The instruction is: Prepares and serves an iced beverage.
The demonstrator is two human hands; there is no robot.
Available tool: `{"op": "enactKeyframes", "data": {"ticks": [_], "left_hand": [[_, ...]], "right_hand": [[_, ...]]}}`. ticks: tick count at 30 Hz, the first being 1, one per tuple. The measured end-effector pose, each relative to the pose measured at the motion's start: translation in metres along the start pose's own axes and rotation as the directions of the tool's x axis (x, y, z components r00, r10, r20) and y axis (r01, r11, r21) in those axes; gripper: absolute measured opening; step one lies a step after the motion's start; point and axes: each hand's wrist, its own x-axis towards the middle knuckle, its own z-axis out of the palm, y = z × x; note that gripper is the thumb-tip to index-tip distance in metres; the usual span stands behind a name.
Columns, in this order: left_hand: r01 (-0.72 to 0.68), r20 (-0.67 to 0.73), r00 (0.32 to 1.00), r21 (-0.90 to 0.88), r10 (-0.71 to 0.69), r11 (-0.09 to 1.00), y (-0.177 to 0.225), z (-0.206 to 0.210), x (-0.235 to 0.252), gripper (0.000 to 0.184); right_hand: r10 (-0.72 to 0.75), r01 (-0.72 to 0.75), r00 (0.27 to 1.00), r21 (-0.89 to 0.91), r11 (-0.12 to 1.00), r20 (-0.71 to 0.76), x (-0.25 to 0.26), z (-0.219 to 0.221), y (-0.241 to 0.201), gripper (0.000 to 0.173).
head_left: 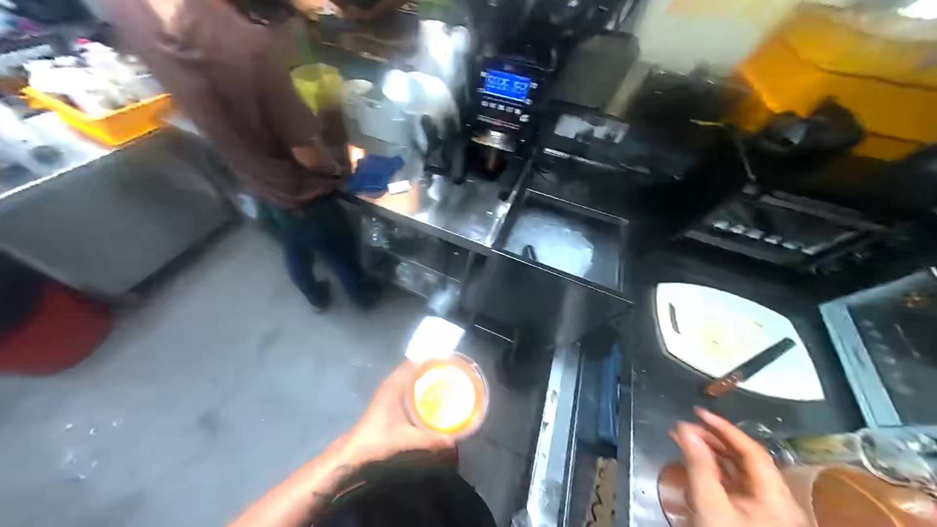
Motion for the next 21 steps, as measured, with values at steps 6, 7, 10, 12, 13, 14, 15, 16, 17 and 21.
{"op": "enactKeyframes", "data": {"ticks": [6,7,10,12,13,14,15,16,17,21], "left_hand": [[0.068,-0.081,0.995,0.103,-0.059,0.992,-0.062,-0.026,0.11,0.107],[0.067,-0.079,0.995,0.108,-0.059,0.992,-0.074,-0.031,0.13,0.108],[0.071,-0.055,0.996,0.12,-0.065,0.99,-0.114,-0.043,0.192,0.11],[0.089,-0.041,0.996,0.122,-0.084,0.989,-0.139,-0.051,0.229,0.11],[0.098,-0.037,0.995,0.11,-0.095,0.989,-0.15,-0.053,0.246,0.111],[0.109,-0.039,0.994,0.097,-0.106,0.989,-0.161,-0.054,0.265,0.111],[0.114,-0.044,0.993,0.085,-0.111,0.99,-0.172,-0.055,0.287,0.111],[0.128,-0.048,0.991,0.087,-0.124,0.988,-0.181,-0.054,0.307,0.111],[0.144,-0.051,0.989,0.105,-0.14,0.984,-0.189,-0.054,0.324,0.11],[0.168,-0.114,0.981,0.12,-0.155,0.978,-0.233,-0.043,0.382,0.107]], "right_hand": [[-0.025,0.032,0.973,-0.027,0.999,0.228,0.14,0.092,0.023,0.049],[0.007,0.008,0.969,-0.058,0.998,0.245,0.155,0.103,0.033,0.05],[0.141,-0.095,0.954,-0.178,0.979,0.266,0.193,0.131,0.066,0.052],[0.256,-0.19,0.919,-0.233,0.954,0.3,0.212,0.146,0.081,0.053],[0.311,-0.233,0.894,-0.259,0.937,0.323,0.223,0.152,0.086,0.053],[0.351,-0.261,0.872,-0.283,0.923,0.34,0.236,0.157,0.091,0.054],[0.377,-0.276,0.858,-0.306,0.911,0.349,0.255,0.163,0.096,0.055],[0.397,-0.282,0.845,-0.332,0.9,0.358,0.274,0.168,0.102,0.055],[0.413,-0.283,0.83,-0.356,0.891,0.374,0.291,0.173,0.107,0.055],[0.454,-0.289,0.771,-0.39,0.874,0.447,0.366,0.201,0.14,0.053]]}}
